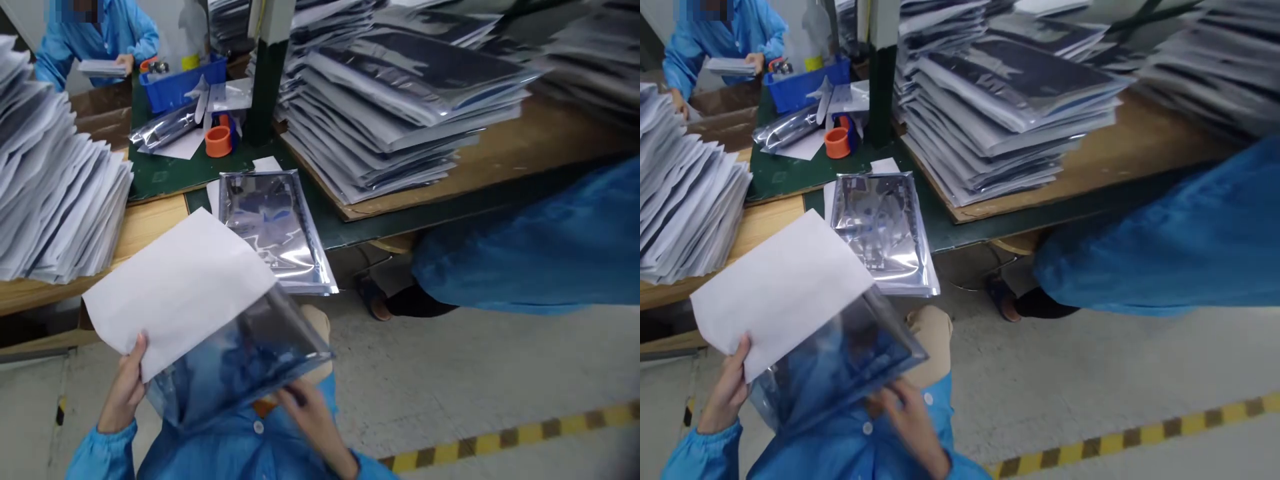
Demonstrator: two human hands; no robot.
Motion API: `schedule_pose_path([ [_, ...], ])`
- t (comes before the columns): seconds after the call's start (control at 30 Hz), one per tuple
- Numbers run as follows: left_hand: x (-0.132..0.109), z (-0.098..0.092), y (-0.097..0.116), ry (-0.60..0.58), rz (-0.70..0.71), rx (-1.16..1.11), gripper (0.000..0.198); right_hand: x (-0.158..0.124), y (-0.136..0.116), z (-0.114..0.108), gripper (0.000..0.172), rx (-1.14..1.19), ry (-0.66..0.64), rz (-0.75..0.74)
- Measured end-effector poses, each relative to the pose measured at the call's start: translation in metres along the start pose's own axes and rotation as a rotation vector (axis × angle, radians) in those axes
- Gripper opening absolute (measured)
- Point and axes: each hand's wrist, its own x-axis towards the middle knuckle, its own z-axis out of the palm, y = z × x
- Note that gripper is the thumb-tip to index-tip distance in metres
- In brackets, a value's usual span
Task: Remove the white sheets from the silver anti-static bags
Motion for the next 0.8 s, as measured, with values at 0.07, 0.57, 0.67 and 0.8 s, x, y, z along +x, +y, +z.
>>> schedule_pose_path([
  [0.07,0.013,-0.019,-0.01,-0.025,-0.038,0.08,0.039,0.02,-0.002,-0.019,0.031,0.081,0.098,0.015],
  [0.57,0.053,-0.033,-0.096,-0.345,-0.188,0.341,0.046,0.018,0.067,-0.016,0.044,-0.021,0.361,0.066],
  [0.67,0.042,-0.046,-0.102,-0.391,-0.242,0.37,0.055,0.0,0.078,-0.023,0.04,-0.092,0.373,0.111],
  [0.8,0.016,-0.071,-0.115,-0.424,-0.313,0.42,0.062,-0.028,0.084,-0.03,0.038,-0.118,0.334,0.205],
])
